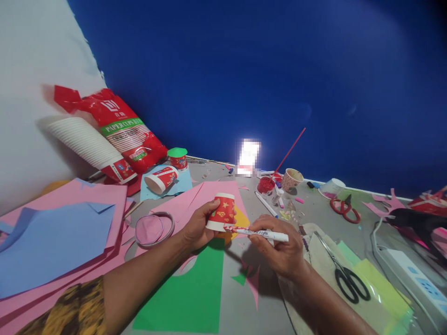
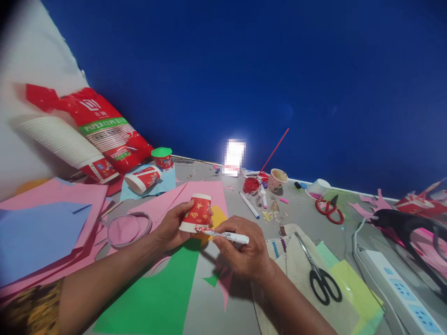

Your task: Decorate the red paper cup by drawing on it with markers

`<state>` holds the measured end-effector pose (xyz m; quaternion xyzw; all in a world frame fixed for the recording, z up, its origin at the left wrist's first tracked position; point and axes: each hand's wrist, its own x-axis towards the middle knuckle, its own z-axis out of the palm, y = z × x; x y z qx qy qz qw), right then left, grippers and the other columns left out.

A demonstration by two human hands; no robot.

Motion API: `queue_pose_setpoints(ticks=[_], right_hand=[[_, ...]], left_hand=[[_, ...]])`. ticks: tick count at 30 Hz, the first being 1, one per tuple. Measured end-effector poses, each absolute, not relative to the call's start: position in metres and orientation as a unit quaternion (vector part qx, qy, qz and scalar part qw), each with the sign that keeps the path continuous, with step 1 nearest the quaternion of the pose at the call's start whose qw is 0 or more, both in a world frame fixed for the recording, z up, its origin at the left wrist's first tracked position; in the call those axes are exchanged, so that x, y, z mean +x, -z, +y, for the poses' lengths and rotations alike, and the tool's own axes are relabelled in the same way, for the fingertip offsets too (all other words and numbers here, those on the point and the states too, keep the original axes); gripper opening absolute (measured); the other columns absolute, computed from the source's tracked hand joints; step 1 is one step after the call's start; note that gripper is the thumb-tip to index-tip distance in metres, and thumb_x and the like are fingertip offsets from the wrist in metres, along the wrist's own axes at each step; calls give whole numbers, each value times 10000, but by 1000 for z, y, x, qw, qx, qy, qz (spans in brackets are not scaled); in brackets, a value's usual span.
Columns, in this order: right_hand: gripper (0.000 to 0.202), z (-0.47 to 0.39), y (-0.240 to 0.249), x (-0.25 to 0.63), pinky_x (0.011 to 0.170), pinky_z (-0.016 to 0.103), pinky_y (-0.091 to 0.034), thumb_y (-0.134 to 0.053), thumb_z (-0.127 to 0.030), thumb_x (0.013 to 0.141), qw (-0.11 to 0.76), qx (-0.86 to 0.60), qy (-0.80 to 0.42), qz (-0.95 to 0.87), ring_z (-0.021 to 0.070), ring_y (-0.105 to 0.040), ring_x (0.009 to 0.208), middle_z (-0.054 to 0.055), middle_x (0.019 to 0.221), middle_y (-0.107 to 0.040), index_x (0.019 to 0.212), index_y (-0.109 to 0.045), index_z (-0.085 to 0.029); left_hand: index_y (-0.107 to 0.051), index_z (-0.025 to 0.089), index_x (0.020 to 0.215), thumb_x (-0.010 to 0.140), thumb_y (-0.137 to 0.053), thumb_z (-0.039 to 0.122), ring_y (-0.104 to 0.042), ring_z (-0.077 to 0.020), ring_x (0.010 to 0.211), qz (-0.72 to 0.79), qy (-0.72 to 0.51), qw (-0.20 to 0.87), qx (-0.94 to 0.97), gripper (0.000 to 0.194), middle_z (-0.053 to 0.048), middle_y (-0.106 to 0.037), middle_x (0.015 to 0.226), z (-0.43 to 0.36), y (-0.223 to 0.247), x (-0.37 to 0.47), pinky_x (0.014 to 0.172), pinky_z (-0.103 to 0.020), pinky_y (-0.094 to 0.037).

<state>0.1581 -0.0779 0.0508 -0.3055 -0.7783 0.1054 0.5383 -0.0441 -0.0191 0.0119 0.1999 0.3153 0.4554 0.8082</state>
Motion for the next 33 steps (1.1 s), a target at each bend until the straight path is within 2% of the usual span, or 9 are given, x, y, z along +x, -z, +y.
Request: queue_pose_setpoints(ticks=[10,18,25,29,33], right_hand=[[98,-76,-54,157,586,269,-551,-660,-173,967,539,-333,-87,-769,173,-715,618,21,736,-771,911,-722,-225],[89,-78,-53,158,581,277,-546,-656,-176,951,531,-311,-106,-781,181,-713,614,27,723,-763,909,-720,-221],[112,-77,-54,158,601,282,-572,-648,-150,946,542,-319,-102,-771,184,-726,641,31,740,-776,913,-727,-223],[128,-77,-57,159,598,291,-580,-631,-178,949,518,-310,-118,-788,191,-729,646,36,724,-769,870,-724,-218],[122,-78,-57,158,596,288,-577,-633,-164,936,526,-313,-124,-781,190,-725,641,35,730,-771,876,-723,-220]], left_hand=[[-745,70,968,905,-674,267,-761,-238,715,312,-464,808,187,219,-155,-819,873,-19,-10,-43,732,-348,-618],[-742,81,1046,895,-692,267,-779,-281,762,310,-464,806,198,245,-157,-821,921,-20,-10,-45,768,-424,-635],[-754,71,985,894,-693,256,-774,-257,769,300,-465,808,201,215,-155,-822,903,-19,-10,-44,794,-374,-624],[-750,85,1006,881,-689,233,-782,-268,780,295,-470,807,203,203,-151,-827,910,-20,-11,-43,823,-393,-625],[-746,87,1016,865,-701,237,-781,-274,749,297,-475,800,214,217,-154,-824,891,-20,-11,-42,779,-395,-629]])
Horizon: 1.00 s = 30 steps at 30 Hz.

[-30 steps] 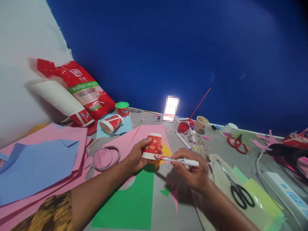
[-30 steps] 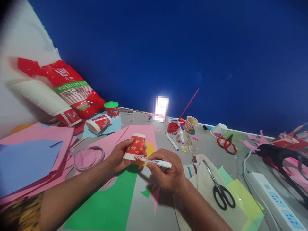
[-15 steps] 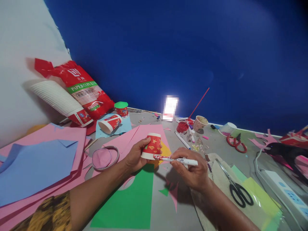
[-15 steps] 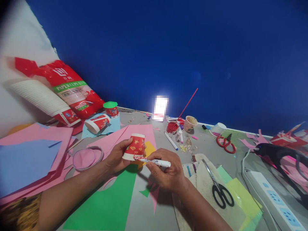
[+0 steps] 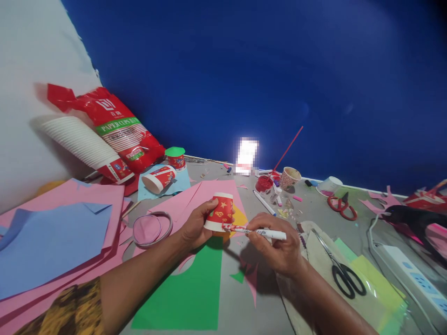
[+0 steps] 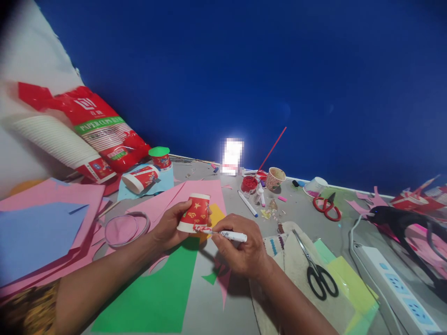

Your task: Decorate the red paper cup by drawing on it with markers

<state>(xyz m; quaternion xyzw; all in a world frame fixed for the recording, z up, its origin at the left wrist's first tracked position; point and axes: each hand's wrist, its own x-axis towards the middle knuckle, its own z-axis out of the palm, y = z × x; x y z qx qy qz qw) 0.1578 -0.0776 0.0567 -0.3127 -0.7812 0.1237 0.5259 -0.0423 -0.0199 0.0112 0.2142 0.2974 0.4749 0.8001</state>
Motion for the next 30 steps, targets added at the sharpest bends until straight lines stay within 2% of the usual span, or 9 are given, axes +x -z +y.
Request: queue_pose_setpoints(ticks=[8,14,17,21,26,28,30], right_hand=[[113,-77,-55,158,596,275,-569,-643,-169,931,518,-308,-137,-786,187,-725,633,30,723,-768,875,-724,-222],[104,-75,-52,157,616,277,-580,-658,-176,952,571,-328,-118,-743,186,-741,673,40,792,-789,948,-752,-221],[95,-73,-48,161,597,283,-580,-672,-225,969,591,-355,-130,-712,181,-728,651,48,818,-795,959,-766,-220],[124,-61,-45,179,514,257,-532,-713,-314,970,623,-422,-140,-643,133,-643,529,37,799,-773,987,-774,-207],[288,-39,-53,210,439,212,-446,-727,-477,961,727,-409,-206,-512,109,-551,470,-24,624,-664,936,-705,-191],[309,-39,-53,211,433,201,-426,-729,-501,955,728,-396,-245,-503,108,-539,468,-38,583,-629,911,-689,-198],[275,-47,-51,201,440,199,-440,-729,-474,961,696,-396,-288,-525,112,-561,473,-30,593,-652,947,-695,-202]], left_hand=[[-739,64,1073,855,-723,269,-796,-313,772,291,-469,800,236,300,-186,-826,905,-19,-7,-45,758,-420,-632],[-743,41,1061,908,-657,264,-789,-271,754,298,-471,802,214,284,-191,-822,897,-20,-11,-45,783,-392,-644],[-727,63,1131,940,-631,311,-793,-282,762,301,-453,813,207,328,-188,-822,948,-21,-14,-46,740,-413,-652],[-686,99,1221,928,-664,360,-801,-323,815,304,-430,824,208,393,-172,-812,1002,-21,-18,-50,704,-450,-657],[-661,114,1251,923,-693,357,-795,-303,787,320,-427,827,176,409,-161,-802,961,-17,-18,-52,718,-447,-660],[-660,112,1263,941,-666,342,-794,-301,779,326,-431,823,177,396,-159,-800,956,-18,-20,-51,715,-451,-661],[-674,90,1232,965,-626,339,-787,-298,752,339,-435,813,183,368,-158,-794,915,-18,-21,-49,678,-448,-660]])
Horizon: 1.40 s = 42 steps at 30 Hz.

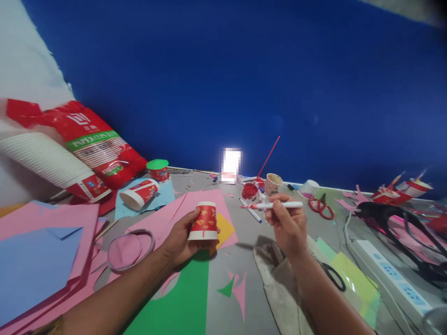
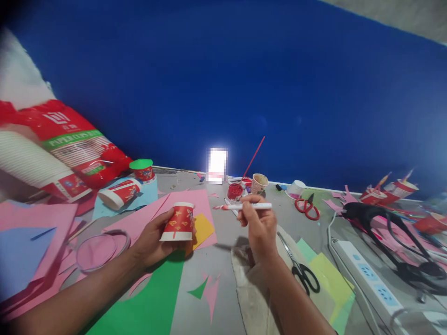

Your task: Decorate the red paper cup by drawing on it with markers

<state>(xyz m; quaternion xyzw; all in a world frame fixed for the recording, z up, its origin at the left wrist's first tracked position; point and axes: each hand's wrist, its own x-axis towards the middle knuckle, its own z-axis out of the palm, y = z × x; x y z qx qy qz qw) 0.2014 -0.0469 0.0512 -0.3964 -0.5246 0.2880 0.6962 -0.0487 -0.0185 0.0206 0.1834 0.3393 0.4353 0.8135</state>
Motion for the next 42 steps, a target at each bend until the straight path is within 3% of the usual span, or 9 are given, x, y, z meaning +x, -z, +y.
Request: queue_pose_setpoints(ticks=[3,7,14,33,42], right_hand=[[155,-66,-49,180,465,208,-476,-724,-357,965,612,-396,-297,-617,125,-625,498,2,651,-721,949,-716,-202],[62,-82,-53,162,530,242,-516,-718,-240,917,545,-386,-173,-724,149,-680,566,25,731,-766,866,-735,-209],[67,-79,-54,160,587,233,-554,-689,-181,921,537,-359,-123,-753,147,-707,604,0,743,-764,882,-719,-225],[114,-76,-49,157,615,185,-546,-672,-128,922,572,-361,-81,-732,114,-705,620,-25,773,-757,897,-707,-234],[141,-75,-48,154,620,222,-560,-662,-106,936,567,-319,-82,-755,149,-728,642,-7,779,-776,939,-716,-236]], left_hand=[[-699,75,1146,987,-591,344,-771,-284,710,358,-442,798,199,331,-159,-787,868,-19,-19,-46,613,-423,-652],[-697,80,1143,972,-619,328,-777,-280,727,358,-450,788,219,311,-164,-795,888,-20,-14,-45,667,-421,-657],[-695,84,1126,925,-669,271,-778,-273,714,328,-462,796,211,275,-159,-806,890,-21,-11,-43,744,-427,-656],[-712,107,1028,880,-701,235,-776,-247,741,299,-477,803,195,196,-127,-805,885,-22,-9,-41,748,-375,-654],[-708,104,1178,873,-697,226,-793,-282,779,293,-495,789,214,329,-132,-814,914,-22,-10,-40,743,-403,-662]])
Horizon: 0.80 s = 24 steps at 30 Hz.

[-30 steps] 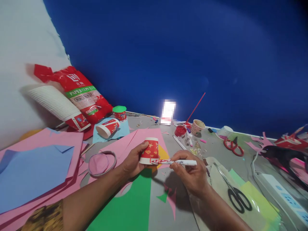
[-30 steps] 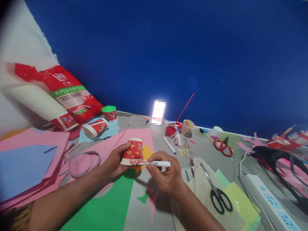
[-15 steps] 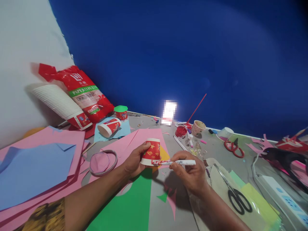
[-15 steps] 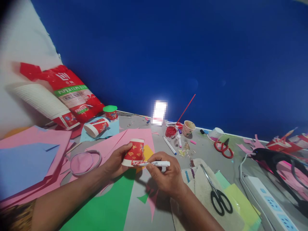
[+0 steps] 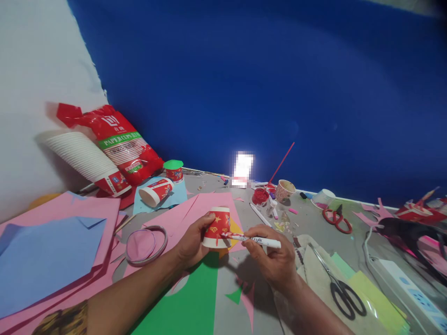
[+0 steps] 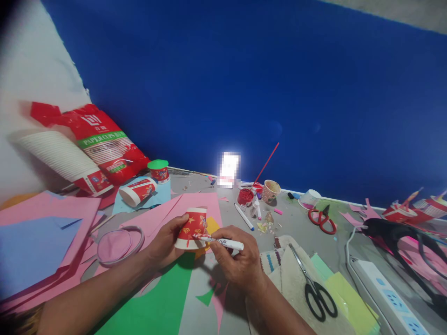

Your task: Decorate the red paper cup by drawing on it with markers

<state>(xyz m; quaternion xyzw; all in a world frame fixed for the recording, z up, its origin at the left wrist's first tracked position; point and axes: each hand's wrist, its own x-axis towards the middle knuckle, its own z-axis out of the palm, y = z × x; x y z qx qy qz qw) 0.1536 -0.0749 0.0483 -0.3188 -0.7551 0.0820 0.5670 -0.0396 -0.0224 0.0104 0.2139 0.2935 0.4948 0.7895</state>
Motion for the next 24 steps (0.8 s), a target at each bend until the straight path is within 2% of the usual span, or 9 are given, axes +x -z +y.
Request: queue_pose_setpoints(ticks=[7,13,20,24], right_hand=[[160,-76,-46,151,671,254,-595,-680,-112,944,566,-283,-91,-769,170,-758,681,23,820,-817,1028,-756,-224],[176,-74,-46,151,630,272,-577,-670,-98,951,574,-291,-71,-762,175,-740,646,27,802,-814,1020,-765,-229],[143,-75,-46,149,620,279,-577,-677,-122,961,570,-275,-58,-772,176,-738,632,37,793,-815,1027,-765,-213],[139,-75,-47,150,596,288,-579,-678,-133,958,575,-302,-42,-759,183,-737,614,32,778,-812,994,-775,-227]], left_hand=[[-668,99,1320,915,-644,207,-801,-297,850,285,-507,788,200,420,-154,-816,996,-22,-10,-40,771,-413,-658],[-682,114,1295,907,-659,213,-794,-318,955,266,-515,789,204,401,-159,-812,1053,-22,-8,-39,849,-439,-647],[-697,109,1233,896,-662,221,-792,-319,930,267,-520,786,201,357,-156,-814,1022,-21,-8,-39,880,-472,-642],[-680,106,1289,894,-657,213,-793,-316,935,271,-518,787,197,409,-156,-816,1038,-22,-10,-38,890,-474,-642]])
